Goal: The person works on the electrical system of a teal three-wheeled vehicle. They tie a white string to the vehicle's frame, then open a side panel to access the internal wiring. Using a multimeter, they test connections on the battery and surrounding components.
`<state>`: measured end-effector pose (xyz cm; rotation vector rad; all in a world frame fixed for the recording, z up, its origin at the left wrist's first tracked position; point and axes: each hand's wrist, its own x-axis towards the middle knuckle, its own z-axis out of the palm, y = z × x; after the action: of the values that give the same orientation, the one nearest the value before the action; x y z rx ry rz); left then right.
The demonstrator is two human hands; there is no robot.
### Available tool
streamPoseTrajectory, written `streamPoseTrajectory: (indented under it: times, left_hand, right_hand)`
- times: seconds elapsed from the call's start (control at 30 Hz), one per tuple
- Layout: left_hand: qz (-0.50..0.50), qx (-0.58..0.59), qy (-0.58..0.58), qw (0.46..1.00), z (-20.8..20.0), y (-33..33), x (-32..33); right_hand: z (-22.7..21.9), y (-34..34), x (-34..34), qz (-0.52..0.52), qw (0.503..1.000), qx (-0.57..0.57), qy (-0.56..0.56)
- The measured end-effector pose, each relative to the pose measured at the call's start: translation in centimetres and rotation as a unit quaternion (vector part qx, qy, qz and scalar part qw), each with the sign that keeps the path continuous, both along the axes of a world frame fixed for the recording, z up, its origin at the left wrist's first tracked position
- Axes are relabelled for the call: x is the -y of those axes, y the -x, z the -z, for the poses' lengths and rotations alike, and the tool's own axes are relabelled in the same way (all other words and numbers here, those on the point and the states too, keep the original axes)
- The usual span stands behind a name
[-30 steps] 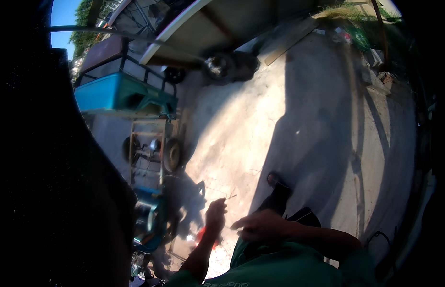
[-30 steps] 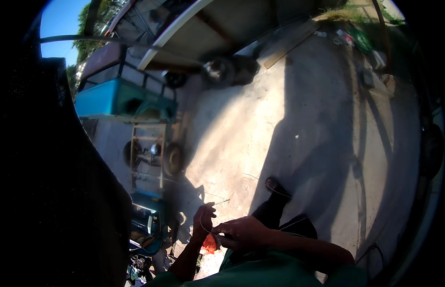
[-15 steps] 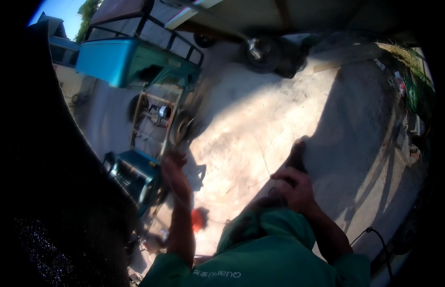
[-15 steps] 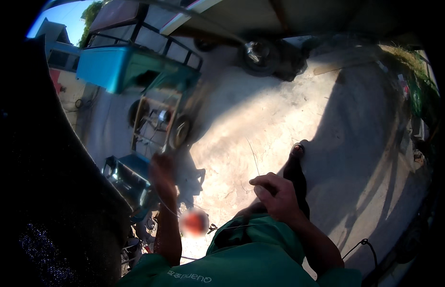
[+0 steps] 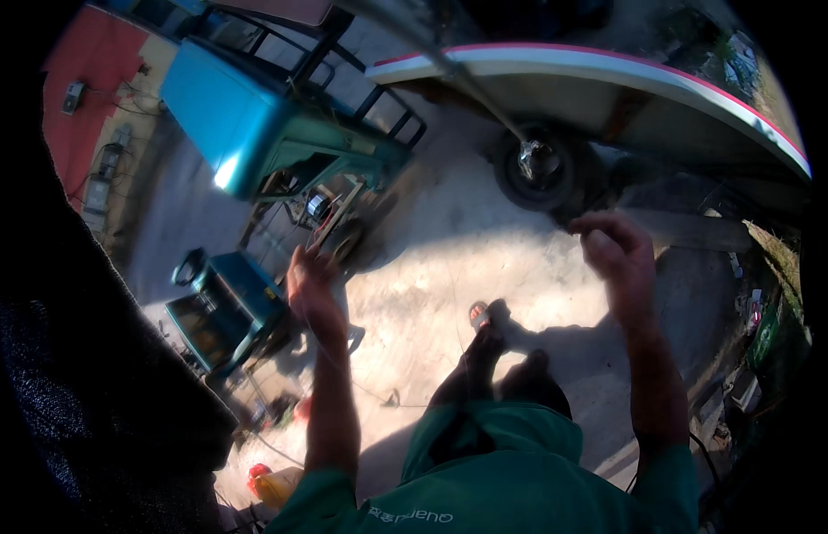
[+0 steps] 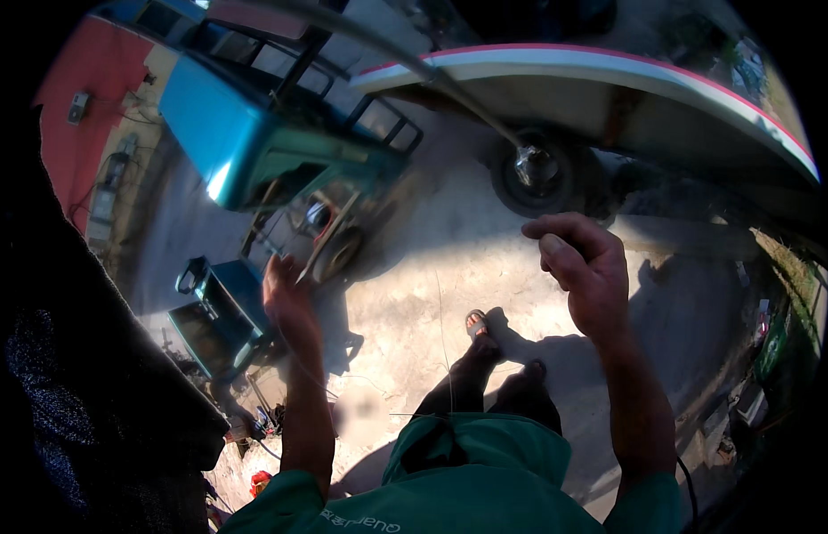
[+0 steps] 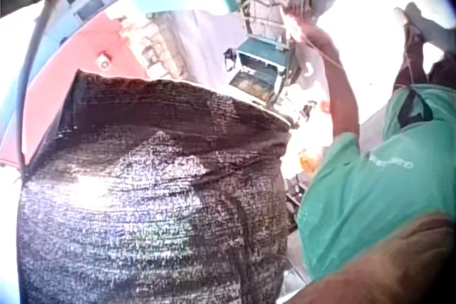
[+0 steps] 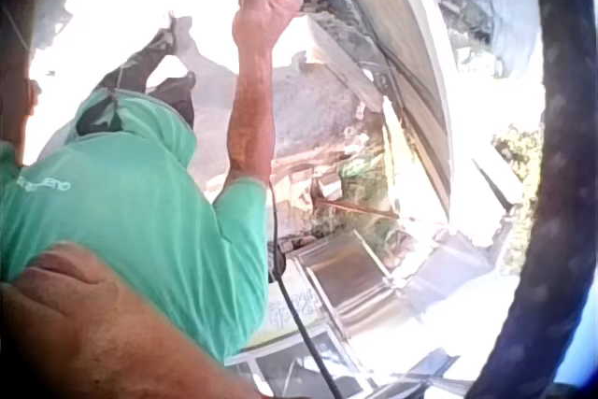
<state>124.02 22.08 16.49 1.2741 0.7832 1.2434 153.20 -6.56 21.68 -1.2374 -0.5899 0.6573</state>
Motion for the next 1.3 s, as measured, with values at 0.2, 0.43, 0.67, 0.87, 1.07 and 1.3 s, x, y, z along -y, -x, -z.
streamPoseTrajectory:
  times: [0.2, 0.43, 0.67, 0.87, 1.07, 1.3]
  left_hand:
    - [-0.011, 0.004, 0.002, 1.0, 0.4, -10.6, -8.6]
    - [0.044, 0.041, 0.0, 0.998, 1.9, -22.0, -19.4]
    - [0.102, 0.296, 0.197, 0.929, 0.9, -29.6, -27.9]
    - [0.14, 0.344, 0.311, 0.875, 2.1, -31.7, -34.5]
    - [0.177, 0.383, 0.348, 0.837, 1.6, -33.4, -37.0]
    - [0.251, 0.249, 0.315, 0.881, 3.2, -33.4, -36.0]
  right_hand:
    - [-3.8, -10.8, -13.9, -0.027, 0.995, 0.096, -0.031]
    - [-4.6, -20.3, -29.5, -0.003, 0.986, 0.157, 0.057]
    - [-2.7, -26.6, -44.7, -0.15, 0.924, 0.313, 0.16]
    - [1.0, -26.8, -55.3, -0.198, 0.849, 0.481, 0.091]
    - [3.0, -24.8, -61.4, -0.276, 0.715, 0.625, 0.149]
    - [3.9, -27.1, -61.7, -0.224, 0.606, 0.754, 0.12]
